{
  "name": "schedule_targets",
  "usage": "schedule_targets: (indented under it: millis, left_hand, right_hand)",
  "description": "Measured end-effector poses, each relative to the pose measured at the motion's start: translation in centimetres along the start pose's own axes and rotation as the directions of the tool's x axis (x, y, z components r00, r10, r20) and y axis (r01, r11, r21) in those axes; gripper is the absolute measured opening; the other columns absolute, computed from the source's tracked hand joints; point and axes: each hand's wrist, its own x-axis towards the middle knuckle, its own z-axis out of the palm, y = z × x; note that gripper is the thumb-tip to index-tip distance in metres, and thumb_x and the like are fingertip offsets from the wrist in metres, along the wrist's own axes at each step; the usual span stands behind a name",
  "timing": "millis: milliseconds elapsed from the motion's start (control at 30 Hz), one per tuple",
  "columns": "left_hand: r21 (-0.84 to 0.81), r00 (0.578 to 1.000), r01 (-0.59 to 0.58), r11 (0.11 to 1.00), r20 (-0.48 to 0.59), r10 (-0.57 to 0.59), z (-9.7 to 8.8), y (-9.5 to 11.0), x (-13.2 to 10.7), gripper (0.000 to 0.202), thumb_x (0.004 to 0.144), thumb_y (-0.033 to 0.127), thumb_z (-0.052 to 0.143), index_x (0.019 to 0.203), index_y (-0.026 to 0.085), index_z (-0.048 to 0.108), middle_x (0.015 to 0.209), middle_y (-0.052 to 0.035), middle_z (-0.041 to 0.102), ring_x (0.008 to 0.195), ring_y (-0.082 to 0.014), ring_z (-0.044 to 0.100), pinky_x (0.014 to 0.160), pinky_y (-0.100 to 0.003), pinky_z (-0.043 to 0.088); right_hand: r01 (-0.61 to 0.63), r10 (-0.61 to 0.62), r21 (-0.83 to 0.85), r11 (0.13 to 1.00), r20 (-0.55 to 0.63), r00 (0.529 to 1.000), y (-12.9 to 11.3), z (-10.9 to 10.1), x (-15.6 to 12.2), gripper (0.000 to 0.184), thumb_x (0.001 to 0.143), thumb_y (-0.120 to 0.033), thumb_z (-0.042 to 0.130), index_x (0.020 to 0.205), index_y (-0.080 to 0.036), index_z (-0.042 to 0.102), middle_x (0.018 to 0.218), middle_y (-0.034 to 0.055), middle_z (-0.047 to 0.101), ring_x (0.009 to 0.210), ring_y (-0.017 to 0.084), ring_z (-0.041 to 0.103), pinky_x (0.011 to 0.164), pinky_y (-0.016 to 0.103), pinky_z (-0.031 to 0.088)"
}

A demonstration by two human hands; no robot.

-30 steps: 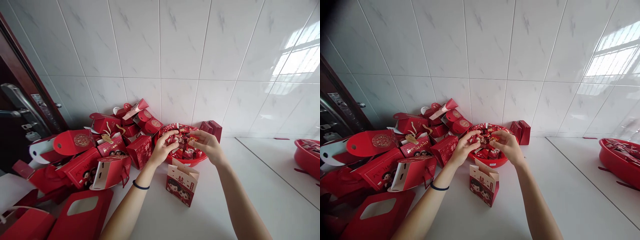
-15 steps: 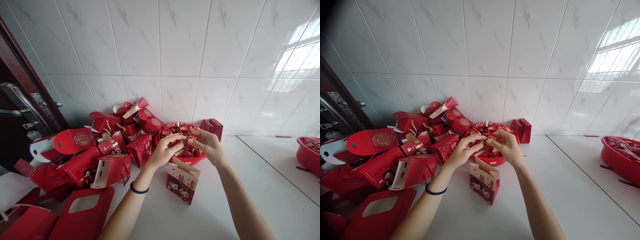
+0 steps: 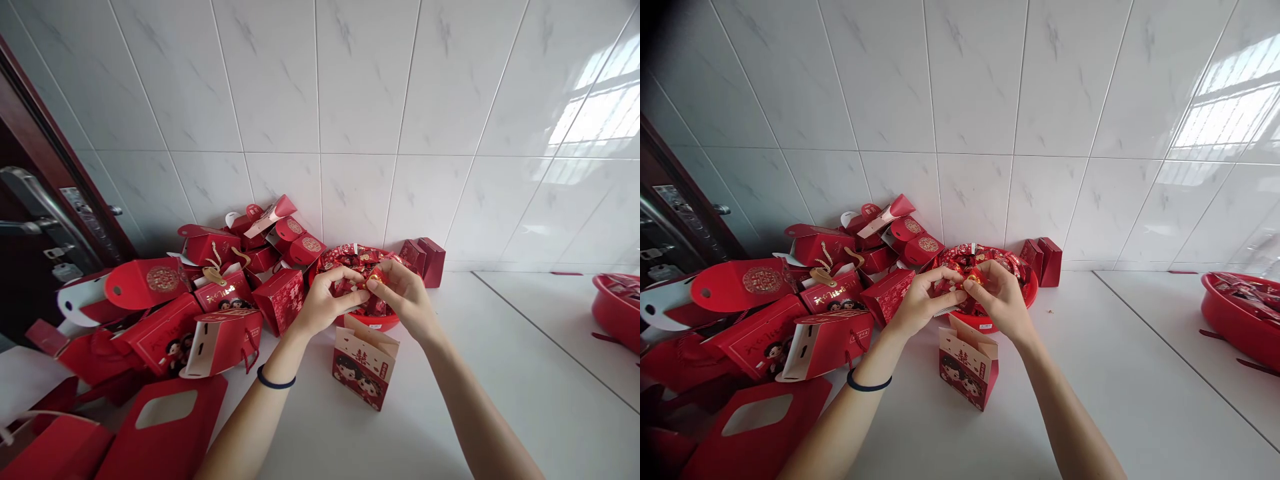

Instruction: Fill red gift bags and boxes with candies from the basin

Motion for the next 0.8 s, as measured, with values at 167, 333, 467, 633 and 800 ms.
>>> schedule_targets:
  millis: [167, 333, 467, 633, 800]
  left_hand:
    - [0.061, 1.0, -0.015, 0.998, -0.005, 0.015, -0.7, 0.6, -0.1, 0.018, 0.072, 0.027, 0.077, 0.084, 0.018, 0.069, 0.084, -0.0011, 0.069, 0.078, -0.0162, 0.062, 0.073, -0.028, 0.051]
    - [0.12, 0.999, -0.033, 0.992, -0.011, 0.035, -0.9, 0.7, -0.2, 0.016, 0.073, 0.027, 0.076, 0.085, 0.018, 0.07, 0.086, -0.002, 0.071, 0.084, -0.0181, 0.064, 0.078, -0.029, 0.052]
    - [0.125, 0.999, -0.044, 0.991, -0.014, 0.046, -0.9, 0.9, -0.2, 0.015, 0.075, 0.03, 0.076, 0.083, 0.018, 0.071, 0.084, -0.0021, 0.07, 0.081, -0.0179, 0.064, 0.077, -0.029, 0.051]
    - [0.185, 0.997, -0.062, 0.981, -0.024, 0.068, -0.8, 1.1, -0.3, 0.014, 0.078, 0.031, 0.075, 0.082, 0.018, 0.07, 0.083, -0.002, 0.072, 0.081, -0.0181, 0.064, 0.076, -0.028, 0.05]
    - [0.291, 0.994, -0.087, 0.953, -0.031, 0.1, -1.3, 1.6, -0.5, 0.01, 0.081, 0.028, 0.07, 0.082, 0.018, 0.069, 0.083, -0.0012, 0.071, 0.08, -0.0167, 0.063, 0.076, -0.027, 0.05]
  right_hand:
    - [0.063, -0.041, -0.158, 0.985, 0.136, 0.99, -0.2, -0.8, -0.3, 0.026, 0.09, -0.038, 0.068, 0.11, -0.023, 0.061, 0.088, 0.0014, 0.066, 0.076, 0.016, 0.062, 0.07, 0.031, 0.054]
    - [0.122, -0.09, -0.252, 0.96, 0.134, 0.987, -0.6, -0.8, -0.6, 0.017, 0.091, -0.035, 0.066, 0.102, -0.024, 0.059, 0.095, 0.0036, 0.067, 0.084, 0.018, 0.064, 0.074, 0.032, 0.056]
    - [0.133, -0.105, -0.281, 0.95, 0.115, 0.988, -0.8, -0.7, -0.8, 0.016, 0.091, -0.034, 0.066, 0.097, -0.023, 0.055, 0.091, 0.0028, 0.064, 0.081, 0.018, 0.062, 0.072, 0.033, 0.056]
    - [0.141, -0.105, -0.38, 0.914, 0.114, 0.988, -0.9, -0.8, -1.1, 0.014, 0.09, -0.029, 0.065, 0.093, -0.024, 0.052, 0.09, 0.0017, 0.062, 0.079, 0.017, 0.061, 0.071, 0.033, 0.055]
    - [0.193, -0.174, -0.403, 0.895, 0.084, 0.981, -1.4, -0.8, -1.3, 0.011, 0.088, -0.022, 0.06, 0.086, -0.024, 0.05, 0.088, 0.0022, 0.063, 0.085, 0.019, 0.065, 0.076, 0.034, 0.057]
